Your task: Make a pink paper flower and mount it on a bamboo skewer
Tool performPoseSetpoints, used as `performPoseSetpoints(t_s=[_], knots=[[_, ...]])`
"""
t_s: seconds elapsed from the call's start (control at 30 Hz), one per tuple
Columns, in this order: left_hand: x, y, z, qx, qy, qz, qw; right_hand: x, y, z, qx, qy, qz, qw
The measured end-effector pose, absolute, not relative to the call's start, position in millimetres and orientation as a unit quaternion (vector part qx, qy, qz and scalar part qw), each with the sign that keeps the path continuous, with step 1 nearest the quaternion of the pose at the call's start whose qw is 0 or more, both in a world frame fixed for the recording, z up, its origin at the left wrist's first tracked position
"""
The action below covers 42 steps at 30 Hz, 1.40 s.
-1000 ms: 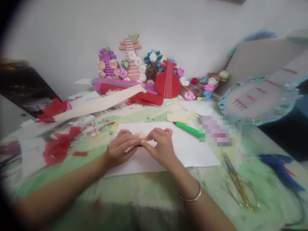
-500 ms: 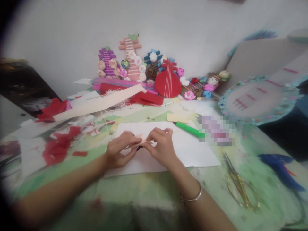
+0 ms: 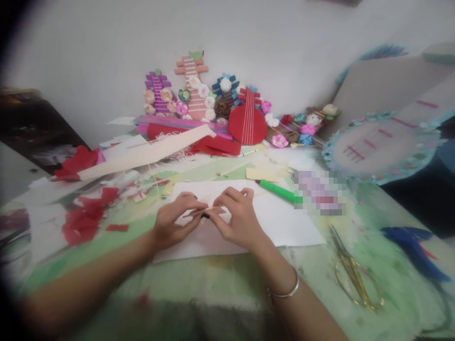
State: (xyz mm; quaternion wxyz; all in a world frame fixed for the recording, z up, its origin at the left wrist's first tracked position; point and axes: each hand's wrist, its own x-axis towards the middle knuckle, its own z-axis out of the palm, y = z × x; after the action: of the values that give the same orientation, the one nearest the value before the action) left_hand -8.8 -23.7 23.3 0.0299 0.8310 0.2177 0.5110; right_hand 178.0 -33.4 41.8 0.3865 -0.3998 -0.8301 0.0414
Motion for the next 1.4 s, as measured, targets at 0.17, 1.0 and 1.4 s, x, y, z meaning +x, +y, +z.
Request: performPoseSetpoints(t_s=[0.17, 1.0, 1.4], knots=[[-8.6, -22.1, 21.1, 0.828, 0.221, 0.515, 0.006, 177.6, -30.0, 36.5, -0.415, -0.817, 0.039, 0.399], [-13.3, -21.5, 26.7, 0.816, 0.280, 0.497, -0.091, 178.2, -29.1, 35.4, -0.407, -0.810, 0.002, 0.421], [-12.3, -20.1, 24.9, 0.830, 0.269, 0.488, -0.033, 177.6, -29.1, 34.5, -0.411, -0.812, 0.013, 0.415]])
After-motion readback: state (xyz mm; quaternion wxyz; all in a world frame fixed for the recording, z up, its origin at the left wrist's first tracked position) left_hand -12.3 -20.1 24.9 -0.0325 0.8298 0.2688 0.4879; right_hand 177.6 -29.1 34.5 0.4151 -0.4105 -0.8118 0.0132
